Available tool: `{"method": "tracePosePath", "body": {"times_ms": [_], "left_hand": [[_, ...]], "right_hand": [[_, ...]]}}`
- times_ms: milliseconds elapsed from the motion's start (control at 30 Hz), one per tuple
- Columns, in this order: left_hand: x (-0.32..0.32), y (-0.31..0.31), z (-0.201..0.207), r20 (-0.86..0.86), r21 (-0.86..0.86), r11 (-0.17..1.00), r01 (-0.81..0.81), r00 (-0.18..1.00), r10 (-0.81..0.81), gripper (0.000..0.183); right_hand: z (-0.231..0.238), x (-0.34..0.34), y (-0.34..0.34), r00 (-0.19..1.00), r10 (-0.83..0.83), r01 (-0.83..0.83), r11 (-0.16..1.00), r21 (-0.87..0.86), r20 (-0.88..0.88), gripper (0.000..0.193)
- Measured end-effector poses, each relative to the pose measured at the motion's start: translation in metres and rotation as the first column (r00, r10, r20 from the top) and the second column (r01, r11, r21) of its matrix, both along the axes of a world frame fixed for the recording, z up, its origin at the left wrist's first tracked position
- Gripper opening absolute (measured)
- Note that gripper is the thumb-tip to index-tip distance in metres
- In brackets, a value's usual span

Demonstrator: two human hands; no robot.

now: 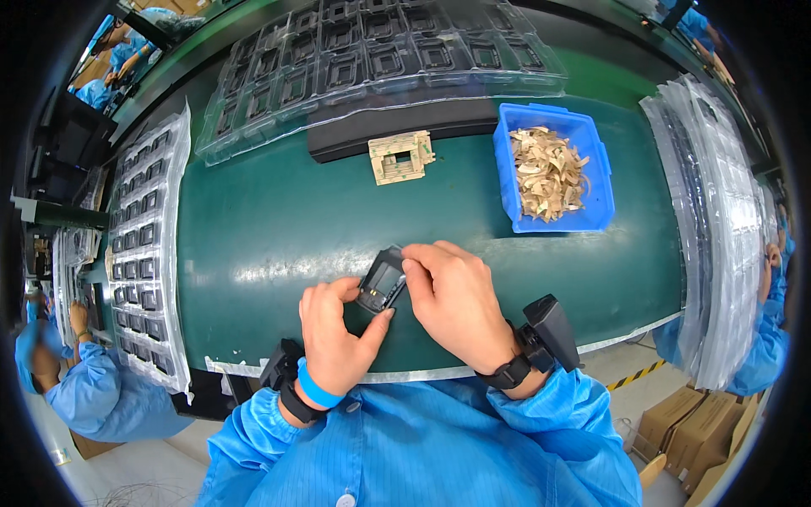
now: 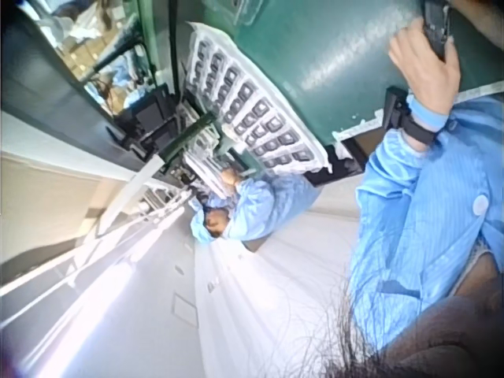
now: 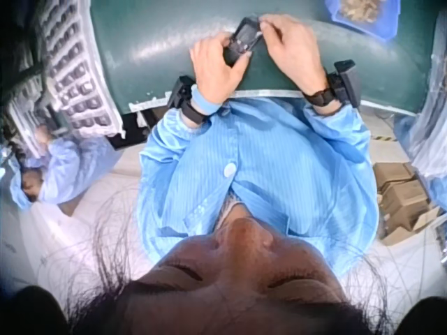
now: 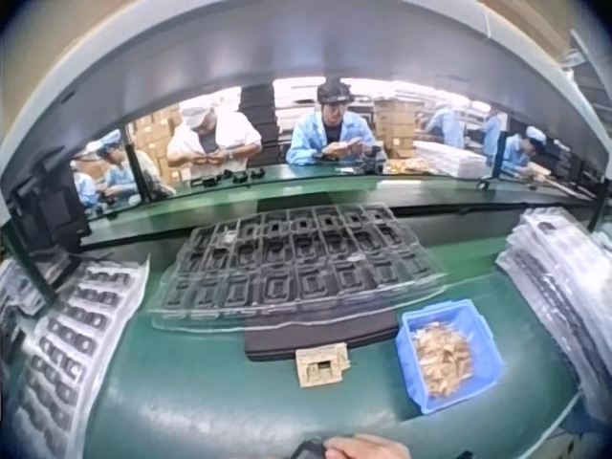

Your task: Assembling small electronic components into a plastic housing on a factory production line.

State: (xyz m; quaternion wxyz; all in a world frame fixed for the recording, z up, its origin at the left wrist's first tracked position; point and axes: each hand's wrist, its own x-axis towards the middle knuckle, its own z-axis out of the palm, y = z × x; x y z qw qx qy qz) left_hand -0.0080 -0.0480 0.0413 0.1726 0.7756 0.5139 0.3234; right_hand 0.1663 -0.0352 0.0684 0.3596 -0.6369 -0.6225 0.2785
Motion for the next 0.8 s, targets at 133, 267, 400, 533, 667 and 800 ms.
{"method": "tracePosePath", "body": {"times_ms": [133, 267, 400, 533, 667, 800], "left_hand": [[0.007, -0.01, 0.008, -0.095, -0.001, 1.0, -0.008, 0.995, 0.008, 0.052], [0.004, 0.001, 0.018, -0.067, -0.118, 0.992, 0.042, 0.996, -0.05, 0.036], [0.001, 0.039, 0.01, 0.078, -0.148, 0.981, 0.124, 0.991, -0.113, 0.025], [0.003, 0.055, 0.01, 0.13, -0.235, 0.953, 0.191, 0.978, -0.164, 0.023], [0.004, 0.057, 0.006, 0.122, -0.189, 0.959, 0.21, 0.974, -0.189, 0.021], [0.006, 0.057, 0.006, 0.11, -0.208, 0.956, 0.209, 0.976, -0.19, 0.019]], "right_hand": [[-0.001, 0.011, 0.003, 0.996, -0.036, 0.034, 0.999, -0.031, -0.081, 0.015], [-0.01, 0.023, 0.006, 0.984, -0.002, -0.017, 0.995, -0.101, -0.179, 0.017], [-0.016, 0.026, 0.01, 0.97, 0.054, -0.092, 0.983, -0.157, -0.236, 0.018], [-0.018, 0.025, 0.011, 0.977, 0.095, -0.122, 0.984, -0.129, -0.193, 0.018], [-0.022, 0.024, 0.012, 0.982, 0.082, -0.106, 0.986, -0.132, -0.173, 0.017], [-0.025, 0.022, 0.012, 0.989, 0.082, -0.091, 0.994, -0.066, -0.124, 0.016]]}}
